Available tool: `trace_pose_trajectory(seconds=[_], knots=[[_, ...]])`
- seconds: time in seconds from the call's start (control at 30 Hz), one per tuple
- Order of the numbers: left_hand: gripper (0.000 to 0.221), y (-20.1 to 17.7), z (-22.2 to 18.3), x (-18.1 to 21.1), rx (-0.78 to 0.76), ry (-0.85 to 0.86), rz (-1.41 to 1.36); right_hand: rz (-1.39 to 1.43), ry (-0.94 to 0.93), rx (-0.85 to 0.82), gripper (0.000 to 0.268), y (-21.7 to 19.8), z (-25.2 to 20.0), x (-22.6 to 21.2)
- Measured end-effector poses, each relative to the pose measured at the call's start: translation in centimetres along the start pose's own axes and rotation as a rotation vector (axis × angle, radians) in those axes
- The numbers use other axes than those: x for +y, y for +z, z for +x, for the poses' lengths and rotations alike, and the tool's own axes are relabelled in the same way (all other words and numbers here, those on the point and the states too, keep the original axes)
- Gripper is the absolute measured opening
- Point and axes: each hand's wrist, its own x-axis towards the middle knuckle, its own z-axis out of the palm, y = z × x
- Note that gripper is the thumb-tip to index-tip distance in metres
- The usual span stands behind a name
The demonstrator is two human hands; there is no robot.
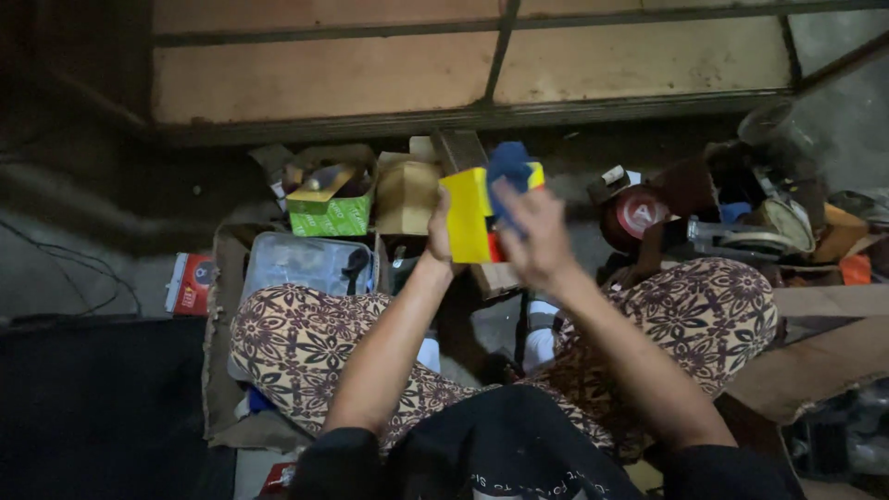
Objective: The recorder is wiping a box of lithium grease with a blue cloth to clean it.
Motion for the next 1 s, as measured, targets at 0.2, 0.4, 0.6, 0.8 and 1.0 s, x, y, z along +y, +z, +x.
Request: trace_pose_trajectory(seconds=[0.2, 0.4, 0.6, 0.8, 1.0], knots=[[0.088, 1.8, 0.0, 1.6, 0.054, -0.011, -0.095, -0.071, -0.112, -0.123, 0.056, -1.0, 0.5, -1.2], [0.084, 0.3, -0.2, -0.4, 0.028, -0.04, 0.011, -0.085, 0.184, 0.127, 0.048, -1.6, 0.7, 2.4], [0.079, -1.2, 0.3, -2.1, 0.056, -0.128, 0.008, -0.025, -0.032, 0.06, 0.052, -1.8, 0.6, -1.3], [0.088, 0.2, -0.4, 0.7, 0.033, -0.134, -0.019, -0.154, 0.162, 0.287, 0.047, -2.1, 0.8, 4.7], [0.094, 0.9, -0.3, 1.3, 0.041, -0.11, -0.005, -0.018, 0.248, 0.378, 0.051, -2.5, 1.1, 4.0]])
